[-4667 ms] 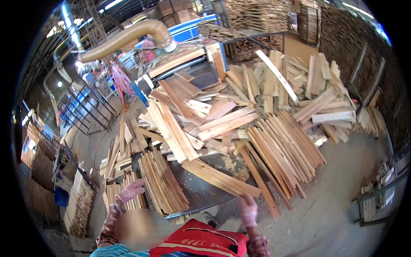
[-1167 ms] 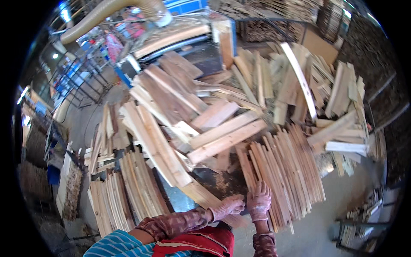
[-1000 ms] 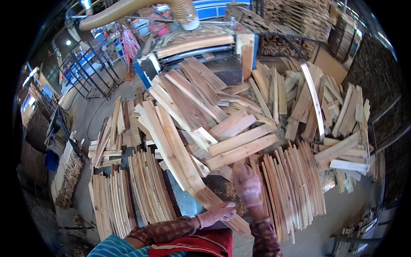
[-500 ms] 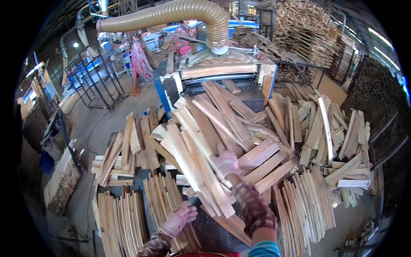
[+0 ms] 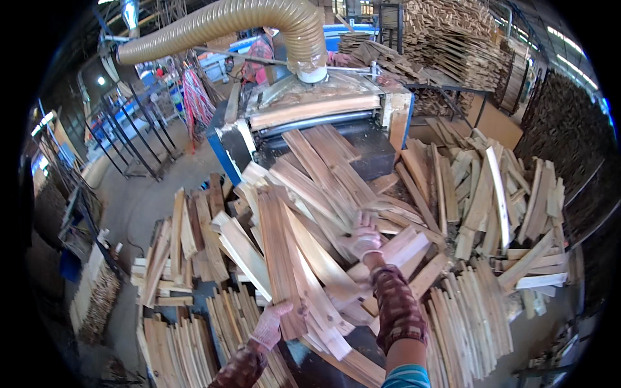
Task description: The person repeatedly picks up wooden planks from a large pile on the floor, aligns them, and stacks them into neat bundles. The person then carries a bundle to a nearby rack and places it on top of other stacked planks before returning to the pile to continue the process.
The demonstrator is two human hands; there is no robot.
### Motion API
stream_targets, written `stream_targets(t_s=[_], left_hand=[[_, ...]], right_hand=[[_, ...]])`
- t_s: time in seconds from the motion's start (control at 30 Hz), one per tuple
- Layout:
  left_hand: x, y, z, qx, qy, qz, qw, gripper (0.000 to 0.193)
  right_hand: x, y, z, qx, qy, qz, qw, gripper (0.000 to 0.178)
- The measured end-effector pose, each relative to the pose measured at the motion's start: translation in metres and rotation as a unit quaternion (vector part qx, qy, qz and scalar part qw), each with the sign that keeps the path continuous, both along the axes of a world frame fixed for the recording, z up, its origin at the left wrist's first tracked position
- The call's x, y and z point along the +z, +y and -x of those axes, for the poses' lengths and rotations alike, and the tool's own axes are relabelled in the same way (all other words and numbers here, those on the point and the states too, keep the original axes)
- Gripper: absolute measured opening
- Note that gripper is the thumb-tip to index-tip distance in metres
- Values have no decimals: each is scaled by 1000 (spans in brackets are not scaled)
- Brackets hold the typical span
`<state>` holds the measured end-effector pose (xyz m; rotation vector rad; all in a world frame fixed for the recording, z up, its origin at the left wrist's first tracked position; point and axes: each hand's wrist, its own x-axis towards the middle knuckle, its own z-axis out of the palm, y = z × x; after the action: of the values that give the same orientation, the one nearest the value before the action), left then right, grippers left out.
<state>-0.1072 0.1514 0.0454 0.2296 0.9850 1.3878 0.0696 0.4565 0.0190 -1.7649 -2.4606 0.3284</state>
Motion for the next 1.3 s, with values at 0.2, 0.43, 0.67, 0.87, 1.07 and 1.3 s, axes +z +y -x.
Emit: stream_targets(t_s=[0.2,0.43,0.67,0.87,1.07,1.3], left_hand=[[6,-25,34,18,58,67,996,44],[-4,-6,-7,47,68,37,996,44],[-4,-16,-11,105,55,-47,992,64],[15,41,-25,22,27,-134,990,65],[20,56,-16,197,-104,-84,971,41],[17,34,37,173,-11,-55,983,45]], right_hand=[[55,36,46,102,-94,136,981,80],[16,51,5,131,264,135,946,48],[77,-105,23,108,309,118,938,58],[70,-152,-5,174,154,-4,973,81],[99,-181,-6,327,118,-6,938,86],[49,-28,-17,168,-42,-287,942,91]])
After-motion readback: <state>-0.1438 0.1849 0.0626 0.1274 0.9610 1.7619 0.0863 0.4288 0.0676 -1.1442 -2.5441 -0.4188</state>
